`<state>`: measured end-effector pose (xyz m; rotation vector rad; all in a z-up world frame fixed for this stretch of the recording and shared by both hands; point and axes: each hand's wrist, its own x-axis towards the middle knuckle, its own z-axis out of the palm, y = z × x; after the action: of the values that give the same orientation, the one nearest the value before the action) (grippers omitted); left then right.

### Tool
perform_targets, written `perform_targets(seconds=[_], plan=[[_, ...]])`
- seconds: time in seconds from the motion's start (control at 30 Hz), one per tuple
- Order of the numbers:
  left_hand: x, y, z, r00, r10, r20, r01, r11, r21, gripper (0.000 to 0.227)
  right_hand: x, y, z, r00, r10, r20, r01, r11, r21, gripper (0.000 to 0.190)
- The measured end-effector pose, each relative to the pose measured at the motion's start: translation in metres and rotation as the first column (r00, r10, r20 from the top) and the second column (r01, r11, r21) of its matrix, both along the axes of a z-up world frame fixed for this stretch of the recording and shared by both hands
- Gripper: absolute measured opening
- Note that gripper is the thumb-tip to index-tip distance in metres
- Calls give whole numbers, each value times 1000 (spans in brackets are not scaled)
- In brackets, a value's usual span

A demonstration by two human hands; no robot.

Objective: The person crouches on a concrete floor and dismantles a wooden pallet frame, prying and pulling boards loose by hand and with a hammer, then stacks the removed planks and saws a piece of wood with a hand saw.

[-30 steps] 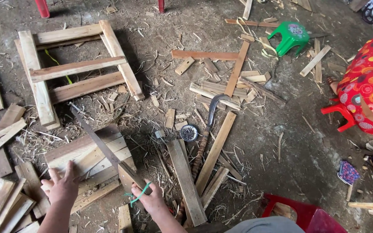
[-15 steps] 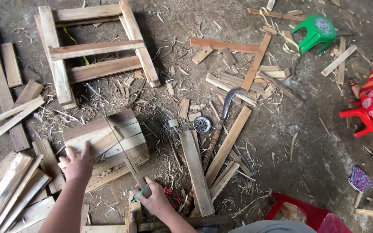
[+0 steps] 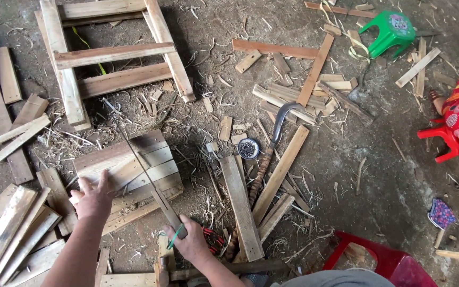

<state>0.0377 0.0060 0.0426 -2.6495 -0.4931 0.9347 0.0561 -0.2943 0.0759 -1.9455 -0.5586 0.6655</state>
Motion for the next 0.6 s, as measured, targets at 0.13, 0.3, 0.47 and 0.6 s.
perform_targets(seconds=[0.13, 0.3, 0.47, 0.6], plan=[[5, -6, 7, 971, 219, 100, -212, 975, -71, 88, 13, -2, 21, 997, -42, -59, 43, 999, 9, 31], [3, -7, -3, 994, 107, 1, -107, 992, 69, 107, 17, -4, 50, 993, -104, -59, 105, 994, 16, 21], [14, -20, 25, 744, 621, 247, -469, 749, -469, 92, 29, 0, 82, 947, -312, -72, 308, 950, -60, 46], [26, -17, 30, 790, 573, 220, -452, 786, -423, 103, 37, -8, 90, 961, -276, -6, 275, 953, 126, 10]])
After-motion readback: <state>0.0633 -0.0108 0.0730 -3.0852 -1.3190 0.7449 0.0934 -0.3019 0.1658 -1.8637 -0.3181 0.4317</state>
